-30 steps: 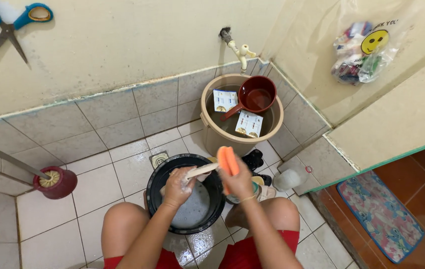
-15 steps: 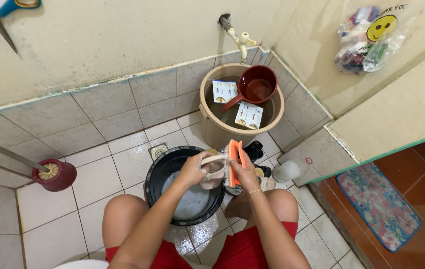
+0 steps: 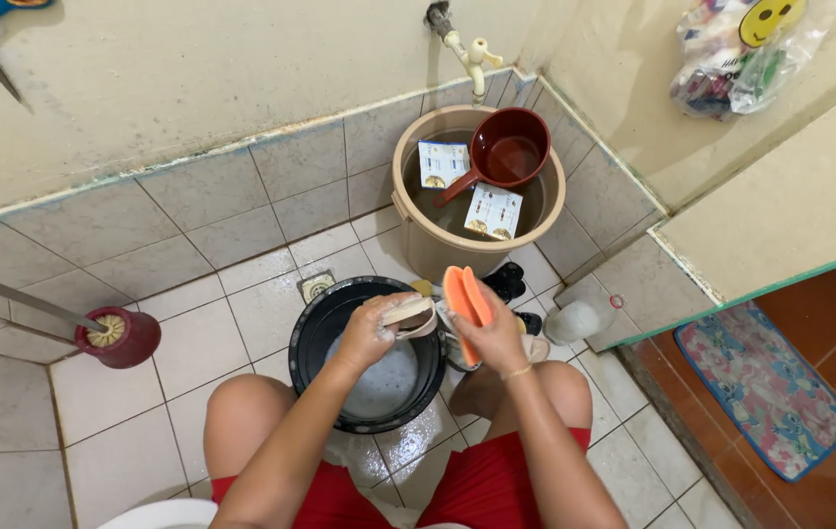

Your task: The person scrubs a beige slipper with an orange brush in a black basin of soapy water. They rinse the slipper using a red scoop to pour water from a larger beige bucket, then continue scrubbing.

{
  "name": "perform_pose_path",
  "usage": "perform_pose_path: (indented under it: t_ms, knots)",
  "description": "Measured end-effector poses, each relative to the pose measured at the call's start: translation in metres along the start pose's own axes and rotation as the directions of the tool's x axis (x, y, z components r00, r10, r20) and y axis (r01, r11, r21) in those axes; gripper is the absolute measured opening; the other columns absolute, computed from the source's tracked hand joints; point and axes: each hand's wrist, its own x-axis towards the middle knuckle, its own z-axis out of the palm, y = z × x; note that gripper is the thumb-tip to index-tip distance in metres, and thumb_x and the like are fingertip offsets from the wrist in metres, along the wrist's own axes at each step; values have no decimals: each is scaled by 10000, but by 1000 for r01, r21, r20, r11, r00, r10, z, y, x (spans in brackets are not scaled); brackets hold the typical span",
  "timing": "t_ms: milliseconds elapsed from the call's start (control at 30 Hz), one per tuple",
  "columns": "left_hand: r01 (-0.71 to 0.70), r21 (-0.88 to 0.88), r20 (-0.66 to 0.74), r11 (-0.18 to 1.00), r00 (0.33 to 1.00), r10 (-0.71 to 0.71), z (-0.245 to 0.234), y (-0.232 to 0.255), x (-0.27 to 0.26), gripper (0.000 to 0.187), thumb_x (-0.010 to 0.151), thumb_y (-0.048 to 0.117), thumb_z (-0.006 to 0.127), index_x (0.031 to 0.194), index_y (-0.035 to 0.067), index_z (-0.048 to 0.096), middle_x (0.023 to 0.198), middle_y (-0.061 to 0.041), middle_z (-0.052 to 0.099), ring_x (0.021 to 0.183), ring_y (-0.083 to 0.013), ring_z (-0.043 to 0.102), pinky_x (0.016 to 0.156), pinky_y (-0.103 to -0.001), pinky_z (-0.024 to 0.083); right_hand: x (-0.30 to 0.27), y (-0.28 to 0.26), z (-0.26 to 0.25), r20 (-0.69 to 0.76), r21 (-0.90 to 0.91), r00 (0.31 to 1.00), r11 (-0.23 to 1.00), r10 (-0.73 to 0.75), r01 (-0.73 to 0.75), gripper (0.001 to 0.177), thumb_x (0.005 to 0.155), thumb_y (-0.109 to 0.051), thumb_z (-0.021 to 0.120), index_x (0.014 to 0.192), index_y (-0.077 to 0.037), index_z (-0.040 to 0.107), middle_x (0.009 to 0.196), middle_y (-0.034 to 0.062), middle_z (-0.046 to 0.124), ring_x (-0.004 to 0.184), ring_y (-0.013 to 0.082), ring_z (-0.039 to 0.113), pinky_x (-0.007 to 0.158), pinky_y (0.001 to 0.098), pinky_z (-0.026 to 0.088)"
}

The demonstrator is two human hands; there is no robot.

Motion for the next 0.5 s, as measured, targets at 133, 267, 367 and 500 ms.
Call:
perform_pose_path:
  t_ms: [133,267,367,500]
  knots:
    - [-39,26,-18,999,999,39,13,-4,-2,464,776,-69,664,1213,77,717,1109,-143,746,1020,-338,712,927,-380,561,-15,28,17,35,69,976,975,-213,210,704,811,-176,831,1423,18,544,1357,116,640,1220,207,630,1057,323,482]
    - [-66,-163,-144,984,989,42,31,-6,5,339,885,-20,676,1209,69,722,1168,-117,760,1055,-277,751,948,-351,572,13,78,-1,-101,186,983,973,155,-135,692,830,-222,787,1450,-50,535,1312,61,676,1148,154,657,993,299,518]
    - [-108,-119,-215,987,973,81,48,-23,10,406,834,-29,714,1236,22,703,1211,-162,732,1101,-310,678,978,-375,511,24,124,5,-151,392,940,891,307,-228,658,851,-213,761,1456,-60,552,1297,67,683,1127,158,655,973,307,522]
    - [308,-229,-5,923,948,-317,61,-68,-11,395,891,8,655,1280,75,666,1165,-118,765,1048,-230,745,907,-322,557,19,143,18,-168,107,956,969,239,-223,624,874,-214,788,1437,-55,571,1324,67,683,1179,151,629,1021,287,469]
